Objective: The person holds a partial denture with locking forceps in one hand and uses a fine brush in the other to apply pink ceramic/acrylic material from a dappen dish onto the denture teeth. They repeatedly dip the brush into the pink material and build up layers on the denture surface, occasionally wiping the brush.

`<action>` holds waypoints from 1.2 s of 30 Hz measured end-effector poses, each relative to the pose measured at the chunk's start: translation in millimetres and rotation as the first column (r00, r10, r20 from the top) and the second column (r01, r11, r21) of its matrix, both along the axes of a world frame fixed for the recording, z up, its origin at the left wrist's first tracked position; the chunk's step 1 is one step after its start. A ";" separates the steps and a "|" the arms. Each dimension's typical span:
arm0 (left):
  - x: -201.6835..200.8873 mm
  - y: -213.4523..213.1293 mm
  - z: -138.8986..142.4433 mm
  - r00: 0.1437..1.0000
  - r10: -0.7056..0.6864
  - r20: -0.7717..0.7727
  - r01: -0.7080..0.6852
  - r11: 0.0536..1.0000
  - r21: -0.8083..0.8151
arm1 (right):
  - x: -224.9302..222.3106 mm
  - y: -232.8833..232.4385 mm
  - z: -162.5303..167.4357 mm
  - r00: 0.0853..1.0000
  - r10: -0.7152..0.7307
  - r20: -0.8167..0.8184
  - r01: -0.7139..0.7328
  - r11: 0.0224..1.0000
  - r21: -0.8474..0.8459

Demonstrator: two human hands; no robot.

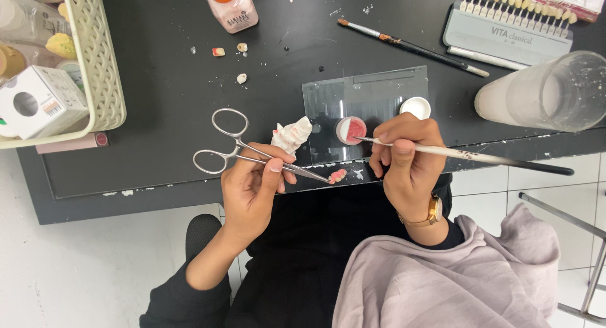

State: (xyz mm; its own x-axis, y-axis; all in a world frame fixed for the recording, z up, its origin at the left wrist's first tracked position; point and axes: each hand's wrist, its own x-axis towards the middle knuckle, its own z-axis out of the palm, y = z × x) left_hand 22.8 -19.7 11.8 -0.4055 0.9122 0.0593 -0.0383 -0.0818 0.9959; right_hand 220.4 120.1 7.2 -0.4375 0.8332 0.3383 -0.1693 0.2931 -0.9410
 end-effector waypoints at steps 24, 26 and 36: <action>-0.1 -0.2 0.4 1.000 0.000 -0.001 0.000 1.000 -0.017 | 15.2 3.6 -18.1 0.970 0.092 -0.227 -0.015 0.948 0.319; -0.6 -0.2 0.0 1.000 -0.002 0.002 0.002 1.000 -0.013 | 15.2 2.9 -15.6 0.981 0.081 -0.174 -0.016 0.939 0.345; 0.1 0.0 1.0 1.000 -0.002 0.003 0.002 1.000 -0.019 | 13.2 2.3 -12.5 0.990 0.078 -0.116 -0.031 0.931 0.363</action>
State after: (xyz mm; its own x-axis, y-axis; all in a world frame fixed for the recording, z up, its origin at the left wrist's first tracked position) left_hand 23.0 -19.7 12.8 -0.4042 0.9138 0.0411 -0.0413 -0.0631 0.9971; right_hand 233.6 122.4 -5.4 -0.4133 0.6210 0.6660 -0.3049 0.5948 -0.7438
